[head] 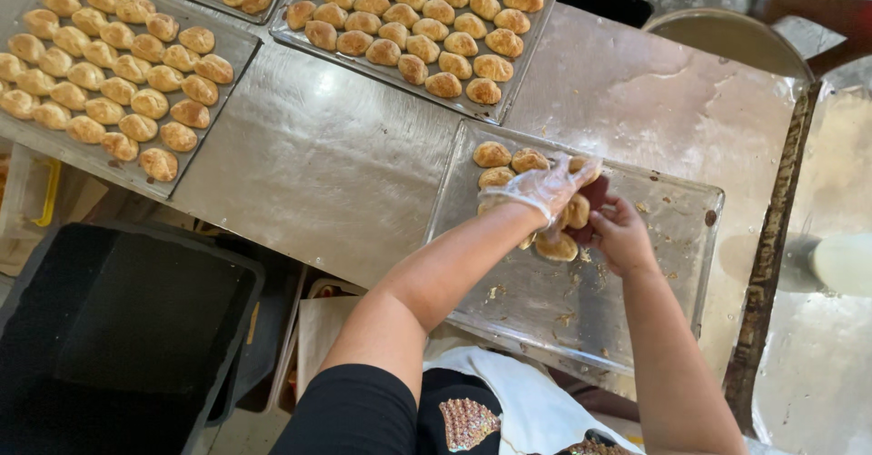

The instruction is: The person uses a red plastic scraper to slide small baked pastries from metal baking trays into a clear plastic container. The person works across multiple trays, clearing them one by one and depositing the pastries into the container.

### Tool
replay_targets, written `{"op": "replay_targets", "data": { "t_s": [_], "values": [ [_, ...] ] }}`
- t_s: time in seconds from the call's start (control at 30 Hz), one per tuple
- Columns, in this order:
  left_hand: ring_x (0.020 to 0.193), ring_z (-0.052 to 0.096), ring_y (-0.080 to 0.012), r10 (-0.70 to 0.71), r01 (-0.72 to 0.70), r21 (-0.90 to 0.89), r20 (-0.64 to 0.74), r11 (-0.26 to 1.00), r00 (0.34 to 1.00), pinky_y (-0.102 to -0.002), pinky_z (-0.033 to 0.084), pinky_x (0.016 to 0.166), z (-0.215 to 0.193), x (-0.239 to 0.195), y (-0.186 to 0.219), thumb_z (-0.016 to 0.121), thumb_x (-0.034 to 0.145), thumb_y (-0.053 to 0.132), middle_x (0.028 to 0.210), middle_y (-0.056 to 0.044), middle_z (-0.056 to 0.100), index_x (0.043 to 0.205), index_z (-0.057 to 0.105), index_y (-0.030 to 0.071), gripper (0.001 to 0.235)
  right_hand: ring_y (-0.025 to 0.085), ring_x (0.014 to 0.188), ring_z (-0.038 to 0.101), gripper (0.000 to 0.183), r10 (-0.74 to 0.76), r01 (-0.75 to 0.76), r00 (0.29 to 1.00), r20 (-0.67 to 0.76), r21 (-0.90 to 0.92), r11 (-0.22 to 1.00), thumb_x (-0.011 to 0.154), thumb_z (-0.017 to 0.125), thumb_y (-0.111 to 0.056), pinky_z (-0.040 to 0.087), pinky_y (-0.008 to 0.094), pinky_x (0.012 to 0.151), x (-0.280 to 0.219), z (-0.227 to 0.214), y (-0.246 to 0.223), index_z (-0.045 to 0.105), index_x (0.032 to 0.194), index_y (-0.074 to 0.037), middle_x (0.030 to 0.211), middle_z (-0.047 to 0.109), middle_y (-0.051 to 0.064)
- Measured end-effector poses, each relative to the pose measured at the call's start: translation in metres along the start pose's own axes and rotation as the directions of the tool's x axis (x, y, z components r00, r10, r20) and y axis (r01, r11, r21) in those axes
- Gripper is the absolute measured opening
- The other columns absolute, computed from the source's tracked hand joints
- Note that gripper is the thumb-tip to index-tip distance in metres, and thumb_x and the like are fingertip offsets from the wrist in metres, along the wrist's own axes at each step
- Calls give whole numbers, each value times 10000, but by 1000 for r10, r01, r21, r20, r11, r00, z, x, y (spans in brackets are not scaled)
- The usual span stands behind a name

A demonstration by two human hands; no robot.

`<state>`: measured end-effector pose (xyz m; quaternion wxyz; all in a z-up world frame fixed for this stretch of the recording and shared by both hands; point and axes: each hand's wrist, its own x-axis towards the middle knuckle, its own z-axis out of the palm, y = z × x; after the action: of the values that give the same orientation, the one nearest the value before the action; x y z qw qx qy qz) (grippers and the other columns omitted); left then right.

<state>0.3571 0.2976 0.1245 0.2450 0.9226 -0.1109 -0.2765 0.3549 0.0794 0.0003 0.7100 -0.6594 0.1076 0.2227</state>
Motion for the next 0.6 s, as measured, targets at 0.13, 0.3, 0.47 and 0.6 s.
{"op": "replay_targets", "data": {
  "t_s": [0.13,0.3,0.47,0.6],
  "values": [
    [1315,583,-368,145,-147,-8,-110,989,983,-451,501,1089,1,16,-2,967,550,114,1633,-129,330,1603,218,411,1326,335,1140,675,370,-93,94,995,-24,44,995,1027,497,1,629,506,920,-15,0,-21,430,1391,0,1289,634,187],
    [1355,532,-348,251,-248,59,-58,967,966,-452,463,1099,4,16,-5,1032,432,109,1593,-83,385,1571,265,332,1391,321,1116,690,372,-63,73,996,-60,164,984,1016,506,-14,628,520,890,-40,12,-13,436,1381,-18,1294,635,162],
    [1361,514,-356,227,-249,188,132,950,965,-441,477,1085,12,8,-10,1052,426,167,1520,-130,451,1604,240,306,1437,274,1067,706,349,2,18,997,-71,287,958,1034,520,-43,616,482,843,-61,20,38,446,1375,-45,1256,656,145],
    [1338,561,-320,323,-351,225,152,909,934,-430,509,1062,7,-9,12,1052,408,181,1466,-101,547,1562,327,231,1365,255,947,682,338,-88,94,996,-35,356,930,1106,562,-36,605,454,810,-85,9,52,468,1430,-28,1215,656,169]
  ]
}}
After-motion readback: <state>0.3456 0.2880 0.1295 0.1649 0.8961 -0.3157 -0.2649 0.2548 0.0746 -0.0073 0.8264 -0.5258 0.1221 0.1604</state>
